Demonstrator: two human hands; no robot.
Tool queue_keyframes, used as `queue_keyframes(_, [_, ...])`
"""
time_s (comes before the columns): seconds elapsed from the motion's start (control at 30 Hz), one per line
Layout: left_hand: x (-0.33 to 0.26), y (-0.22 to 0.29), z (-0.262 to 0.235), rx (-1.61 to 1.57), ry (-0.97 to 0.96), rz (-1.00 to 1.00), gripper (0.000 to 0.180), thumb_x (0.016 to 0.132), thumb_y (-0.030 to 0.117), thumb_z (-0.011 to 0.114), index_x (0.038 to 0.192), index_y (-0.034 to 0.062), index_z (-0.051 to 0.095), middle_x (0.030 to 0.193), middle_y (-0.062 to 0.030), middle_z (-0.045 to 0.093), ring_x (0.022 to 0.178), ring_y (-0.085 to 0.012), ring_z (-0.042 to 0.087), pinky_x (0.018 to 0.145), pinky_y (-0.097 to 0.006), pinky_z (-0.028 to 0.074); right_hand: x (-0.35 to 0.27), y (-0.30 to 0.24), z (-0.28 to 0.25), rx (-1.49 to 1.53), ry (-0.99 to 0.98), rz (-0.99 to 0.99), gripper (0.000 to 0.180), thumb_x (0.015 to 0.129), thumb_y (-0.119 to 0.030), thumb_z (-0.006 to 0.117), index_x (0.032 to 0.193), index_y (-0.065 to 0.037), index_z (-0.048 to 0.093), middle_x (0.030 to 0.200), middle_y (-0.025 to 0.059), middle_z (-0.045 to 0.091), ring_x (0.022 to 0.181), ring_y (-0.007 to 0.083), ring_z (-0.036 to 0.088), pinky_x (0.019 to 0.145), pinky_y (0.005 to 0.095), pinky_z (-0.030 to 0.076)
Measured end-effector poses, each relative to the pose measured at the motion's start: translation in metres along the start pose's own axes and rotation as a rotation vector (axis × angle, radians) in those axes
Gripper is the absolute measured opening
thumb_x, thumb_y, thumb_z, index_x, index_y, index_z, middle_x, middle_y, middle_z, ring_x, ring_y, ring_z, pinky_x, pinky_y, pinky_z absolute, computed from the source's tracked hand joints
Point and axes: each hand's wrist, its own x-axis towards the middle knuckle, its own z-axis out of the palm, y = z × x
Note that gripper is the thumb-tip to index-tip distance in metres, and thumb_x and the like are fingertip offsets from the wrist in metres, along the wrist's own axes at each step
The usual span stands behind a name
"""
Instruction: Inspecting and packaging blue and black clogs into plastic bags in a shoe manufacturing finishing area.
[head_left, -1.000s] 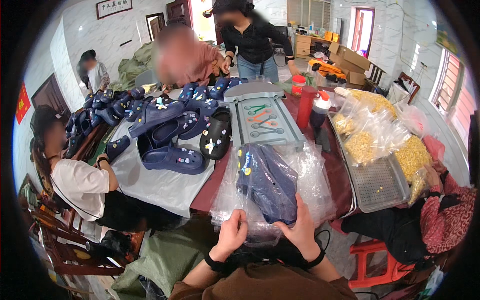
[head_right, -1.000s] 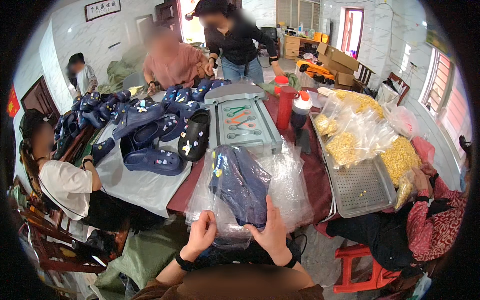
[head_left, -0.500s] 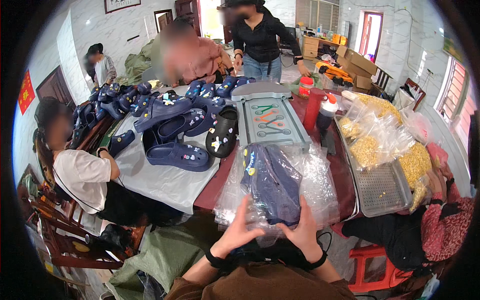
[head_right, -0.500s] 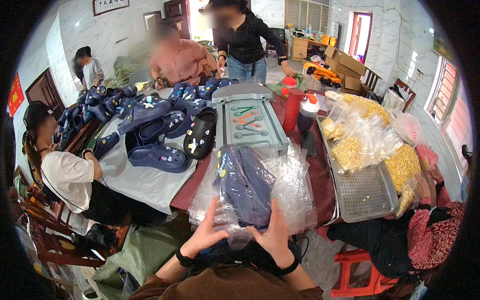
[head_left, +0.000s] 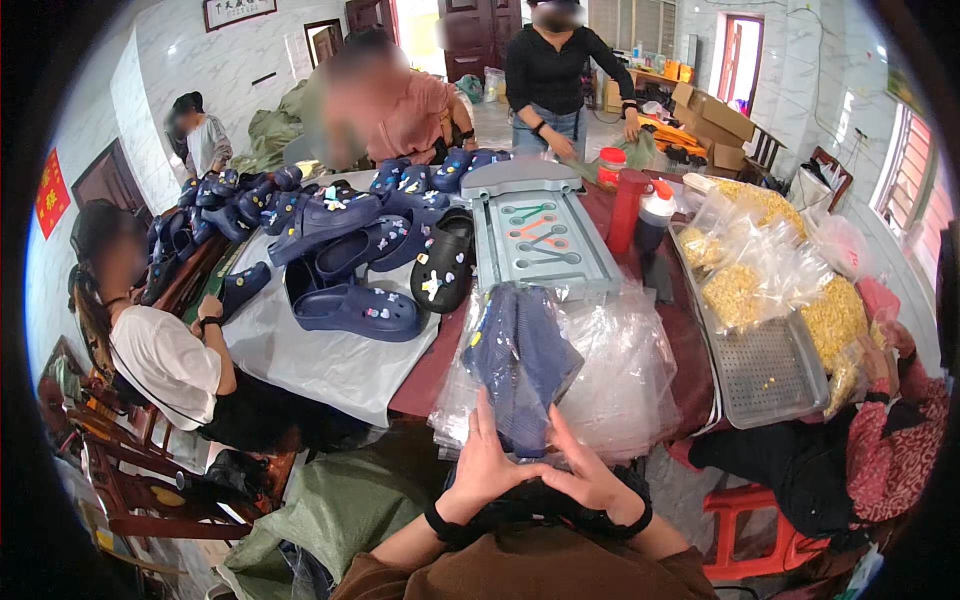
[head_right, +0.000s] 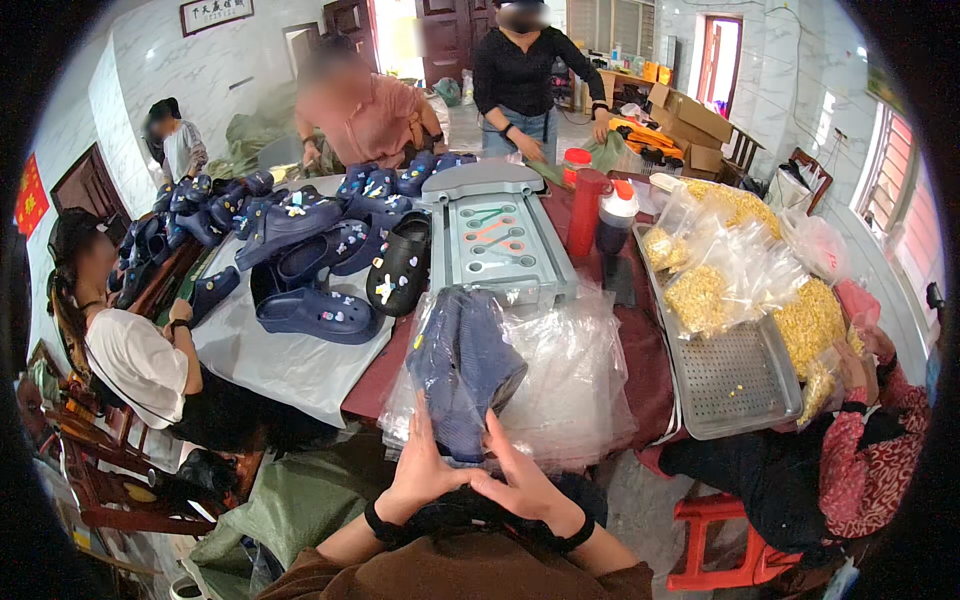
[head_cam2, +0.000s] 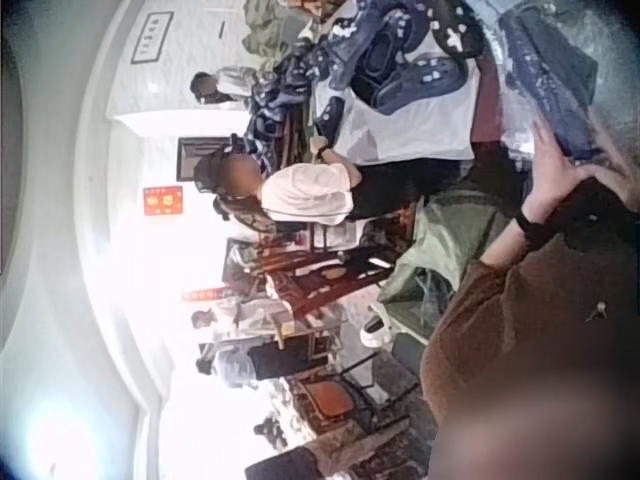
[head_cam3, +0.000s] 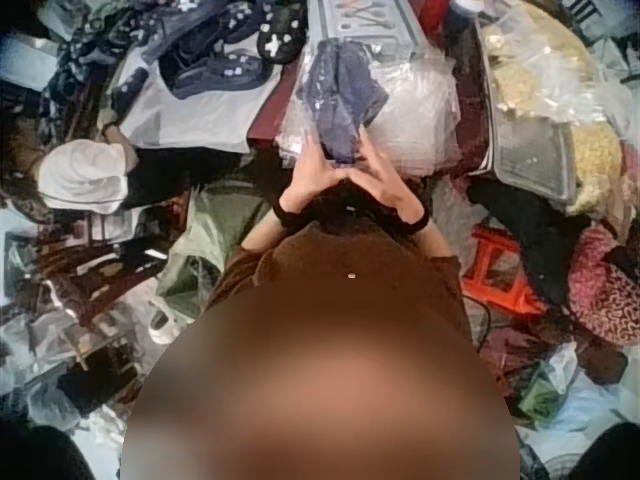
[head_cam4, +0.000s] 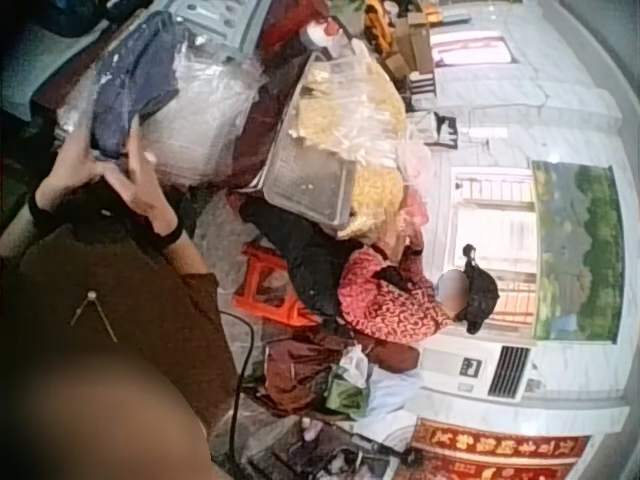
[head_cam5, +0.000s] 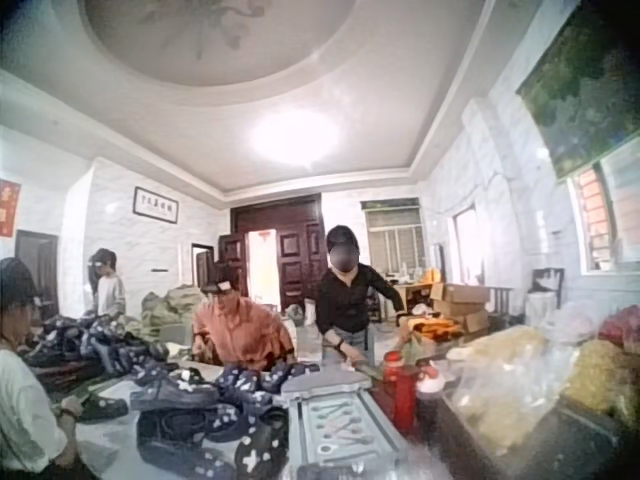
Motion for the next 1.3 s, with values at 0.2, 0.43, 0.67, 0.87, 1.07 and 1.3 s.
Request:
queue_keyframes(0.2, [-0.002, -0.001, 0.01, 0.136, 0.182, 0.015, 0.152, 0.055, 0.055, 0.094, 0.157, -0.0058, -0.001, 0.133, -0.0382, 0.041, 0.103, -0.0524, 0.061, 0.082, -0.051, 0.057, 0.001, -0.015, 0.017, -0.557, -0.096, -0.127, 0.118, 0.088, -0.034, 0.075, 0.156, 0.011, -0.01, 0.149, 0.0388, 0.034, 0.138, 0.0467, 0.043, 0.116, 0.0456, 0.032])
queue_keyframes(0.43, [-0.002, -0.008, 0.012, 0.104, 0.274, 0.043, 0.134, 0.065, 0.044, 0.088, 0.157, -0.0062, 0.006, 0.127, -0.0369, 0.047, 0.096, -0.0507, 0.064, 0.079, -0.051, 0.057, 0.012, -0.032, 0.011, -0.524, -0.137, -0.133, 0.094, 0.091, -0.029, 0.072, 0.155, 0.01, 0.016, 0.134, 0.0282, 0.054, 0.128, 0.0442, 0.051, 0.106, 0.0442, 0.042])
queue_keyframes(0.67, [0.0, -0.015, 0.002, 0.053, 0.303, -0.017, 0.119, 0.069, 0.037, 0.083, 0.155, -0.0074, 0.014, 0.126, -0.0374, 0.051, 0.099, -0.0512, 0.064, 0.084, -0.05, 0.056, 0.049, -0.03, -0.006, -0.643, 0.253, -0.327, 0.034, 0.093, -0.012, 0.064, 0.124, 0.002, 0.06, 0.122, 0.0222, 0.058, 0.115, 0.0393, 0.057, 0.101, 0.0441, 0.044])
queue_keyframes(0.87, [0.007, -0.02, -0.021, -0.134, 0.286, -0.094, 0.108, 0.075, 0.044, 0.076, 0.155, -0.0041, 0.023, 0.136, -0.0366, 0.048, 0.12, -0.0507, 0.056, 0.103, -0.05, 0.047, 0.066, 0.015, -0.028, -0.542, 0.494, -0.165, 0.036, 0.095, -0.004, 0.054, 0.131, -0.002, 0.055, 0.125, 0.0097, 0.054, 0.116, 0.0219, 0.053, 0.097, 0.0358, 0.045])
queue_keyframes(1.07, [0.013, -0.019, -0.045, -0.262, 0.345, -0.187, 0.101, 0.073, 0.033, 0.074, 0.154, -0.0038, 0.027, 0.142, -0.0341, 0.047, 0.13, -0.0446, 0.052, 0.109, -0.045, 0.043, 0.061, 0.064, -0.045, -0.449, 0.442, 0.114, 0.049, 0.103, -0.014, 0.052, 0.149, -0.002, 0.041, 0.137, 0.0135, 0.049, 0.125, 0.025, 0.048, 0.105, 0.0381, 0.04])
queue_keyframes(1.3, [0.013, -0.014, -0.084, -0.51, 0.354, -0.17, 0.092, 0.073, 0.035, 0.07, 0.15, -0.0019, 0.036, 0.136, -0.0309, 0.055, 0.126, -0.0405, 0.055, 0.107, -0.043, 0.043, 0.059, 0.071, -0.045, -0.591, 0.36, 0.073, 0.063, 0.094, -0.009, 0.064, 0.152, -0.001, 0.039, 0.145, 0.0196, 0.046, 0.132, 0.0312, 0.046, 0.109, 0.0428, 0.038])
